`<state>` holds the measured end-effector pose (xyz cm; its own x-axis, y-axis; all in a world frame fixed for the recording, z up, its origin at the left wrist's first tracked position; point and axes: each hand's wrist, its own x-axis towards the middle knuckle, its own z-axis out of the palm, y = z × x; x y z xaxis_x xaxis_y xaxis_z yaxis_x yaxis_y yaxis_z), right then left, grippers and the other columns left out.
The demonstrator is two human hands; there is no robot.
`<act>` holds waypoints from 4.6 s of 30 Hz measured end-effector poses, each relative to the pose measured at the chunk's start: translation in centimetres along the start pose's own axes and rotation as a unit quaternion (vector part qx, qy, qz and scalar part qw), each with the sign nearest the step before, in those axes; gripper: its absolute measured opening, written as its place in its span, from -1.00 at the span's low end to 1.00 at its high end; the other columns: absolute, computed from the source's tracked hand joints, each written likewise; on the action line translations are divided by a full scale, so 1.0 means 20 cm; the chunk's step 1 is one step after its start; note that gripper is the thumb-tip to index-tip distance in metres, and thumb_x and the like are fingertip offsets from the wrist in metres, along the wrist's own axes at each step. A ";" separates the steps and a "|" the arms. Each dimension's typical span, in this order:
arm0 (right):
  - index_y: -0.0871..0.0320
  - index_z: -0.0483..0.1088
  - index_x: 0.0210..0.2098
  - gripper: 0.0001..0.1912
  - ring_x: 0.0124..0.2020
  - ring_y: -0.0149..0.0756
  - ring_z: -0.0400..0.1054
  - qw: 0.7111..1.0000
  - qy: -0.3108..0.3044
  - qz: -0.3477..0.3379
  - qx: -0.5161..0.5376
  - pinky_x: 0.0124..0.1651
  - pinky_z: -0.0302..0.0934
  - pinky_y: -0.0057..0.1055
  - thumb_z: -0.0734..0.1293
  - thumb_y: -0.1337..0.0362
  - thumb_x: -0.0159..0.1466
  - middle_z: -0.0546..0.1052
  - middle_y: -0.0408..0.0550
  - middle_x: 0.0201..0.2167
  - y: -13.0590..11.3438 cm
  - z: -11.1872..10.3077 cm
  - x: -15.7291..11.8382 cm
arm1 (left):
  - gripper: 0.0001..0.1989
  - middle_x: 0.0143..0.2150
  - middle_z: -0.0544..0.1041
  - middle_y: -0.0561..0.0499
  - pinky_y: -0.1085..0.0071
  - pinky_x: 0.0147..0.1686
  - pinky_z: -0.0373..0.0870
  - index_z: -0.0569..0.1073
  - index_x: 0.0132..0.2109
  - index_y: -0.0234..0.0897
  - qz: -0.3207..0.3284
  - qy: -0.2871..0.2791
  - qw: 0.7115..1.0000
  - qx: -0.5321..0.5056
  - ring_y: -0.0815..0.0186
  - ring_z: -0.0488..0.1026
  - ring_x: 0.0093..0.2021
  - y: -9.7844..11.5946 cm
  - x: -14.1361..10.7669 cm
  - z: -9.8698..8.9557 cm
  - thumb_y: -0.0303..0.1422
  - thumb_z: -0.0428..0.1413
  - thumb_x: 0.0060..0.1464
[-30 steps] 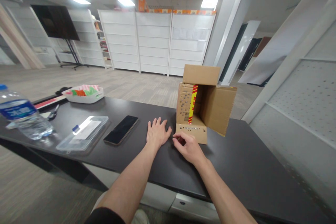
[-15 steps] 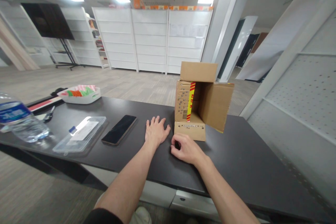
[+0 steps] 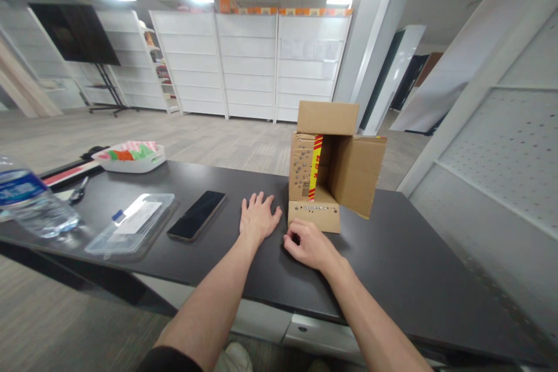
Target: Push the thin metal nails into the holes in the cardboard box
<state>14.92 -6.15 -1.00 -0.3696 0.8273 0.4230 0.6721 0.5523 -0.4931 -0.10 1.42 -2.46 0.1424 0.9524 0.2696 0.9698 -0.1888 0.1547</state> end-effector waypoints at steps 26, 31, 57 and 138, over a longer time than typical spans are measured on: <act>0.13 0.25 -0.51 -0.86 -0.40 -0.36 0.28 1.000 0.003 0.011 -0.029 -0.29 0.14 -0.46 0.26 0.41 0.15 0.36 -0.15 -0.48 0.02 0.01 -0.01 | -0.49 0.28 0.21 -0.07 0.01 0.23 -0.09 0.29 0.20 -0.11 0.007 -0.002 1.000 0.002 0.06 0.05 0.28 -0.01 0.00 0.01 -0.09 -0.15 0.17; 0.12 0.26 -0.48 -0.88 -0.39 -0.35 0.27 0.998 0.049 0.014 -0.026 -0.28 0.14 -0.44 0.22 0.39 0.19 0.36 -0.13 -0.45 0.02 -0.01 0.00 | -0.49 0.27 0.23 -0.08 0.01 0.22 -0.06 0.31 0.19 -0.10 0.010 0.008 1.000 0.003 0.05 0.08 0.27 -0.01 0.00 0.01 -0.07 -0.15 0.16; 0.14 0.41 -0.18 -0.74 -0.19 -0.15 0.30 0.950 0.247 0.158 -0.109 -0.12 0.09 -0.25 0.19 0.33 0.16 0.47 0.01 -0.25 0.18 0.01 0.01 | -0.48 0.27 0.23 -0.08 0.01 0.22 -0.07 0.31 0.19 -0.10 0.011 0.007 1.000 0.001 0.05 0.06 0.28 -0.01 0.01 0.01 -0.06 -0.16 0.16; 0.13 0.27 -0.38 -0.87 -0.42 -0.30 0.29 0.954 0.237 0.165 0.081 -0.31 0.17 -0.37 0.24 0.20 0.21 0.43 -0.10 -0.44 0.15 0.02 0.03 | -0.48 0.28 0.22 -0.08 0.00 0.24 -0.09 0.31 0.19 -0.10 0.011 0.008 1.000 -0.006 0.05 0.06 0.29 -0.01 0.01 0.02 -0.06 -0.15 0.16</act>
<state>16.41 -4.05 -2.61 0.2025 0.8417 0.5005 0.5792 0.3092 -0.7543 -0.25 1.77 -2.85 0.1599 0.9439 0.2890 0.9642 -0.2121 0.1594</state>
